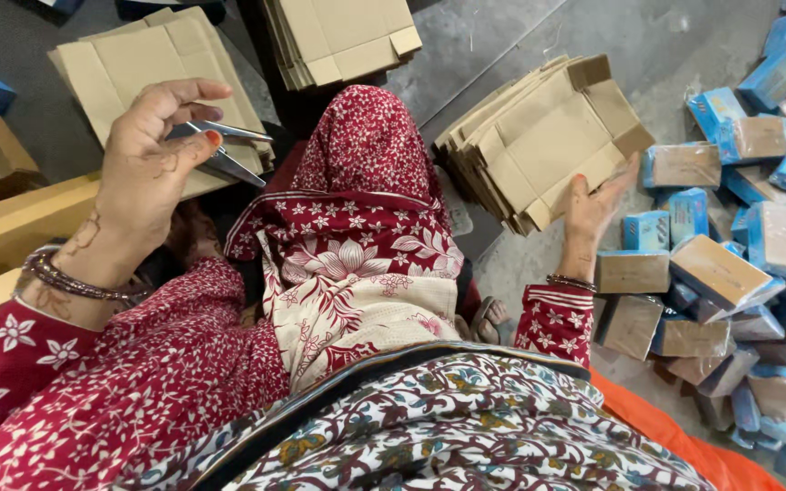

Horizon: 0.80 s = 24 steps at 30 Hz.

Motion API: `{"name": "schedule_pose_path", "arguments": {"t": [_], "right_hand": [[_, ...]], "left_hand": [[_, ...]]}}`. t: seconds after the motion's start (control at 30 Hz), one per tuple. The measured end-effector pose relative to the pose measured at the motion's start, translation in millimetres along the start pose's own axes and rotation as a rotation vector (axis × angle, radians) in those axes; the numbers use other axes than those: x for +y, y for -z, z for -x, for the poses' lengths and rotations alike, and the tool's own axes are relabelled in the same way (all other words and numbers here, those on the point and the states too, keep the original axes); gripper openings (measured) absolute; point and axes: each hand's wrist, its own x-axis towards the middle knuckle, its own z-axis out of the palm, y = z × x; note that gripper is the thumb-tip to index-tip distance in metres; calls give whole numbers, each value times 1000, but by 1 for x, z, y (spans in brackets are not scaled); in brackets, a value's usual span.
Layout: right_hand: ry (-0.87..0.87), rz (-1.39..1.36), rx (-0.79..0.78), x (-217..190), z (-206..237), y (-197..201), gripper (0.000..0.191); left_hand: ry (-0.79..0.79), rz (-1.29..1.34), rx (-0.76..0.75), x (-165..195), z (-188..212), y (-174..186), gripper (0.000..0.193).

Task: The person sits on the floor and folds flat cardboard pieces into small boxes. They repeatedly pick up a piece, fold the side flaps, and place the finished box into a stack. The person uses a stapler to secure the flaps of some boxes.

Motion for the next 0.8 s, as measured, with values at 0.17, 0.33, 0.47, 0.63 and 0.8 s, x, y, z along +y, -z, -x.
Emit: {"name": "schedule_pose_path", "arguments": {"t": [0.17,0.33,0.47,0.63,0.8], "right_hand": [[-242,565,-369,-7,-15,17,81],[-25,451,-329,-142,-44,33,57],[428,272,-839,-280,-43,3,62],[1213,93,-1063,-425,2,-6,64],[1268,-53,-1094,-483,26,13,58]], "left_hand": [[42,72,53,-19,-3,2,42],[56,-44,185,-53,-13,7,45],[102,-191,296,-80,-12,15,44],[136,-328,408,-114,1,31,40],[94,-218,423,-142,3,33,24]]}}
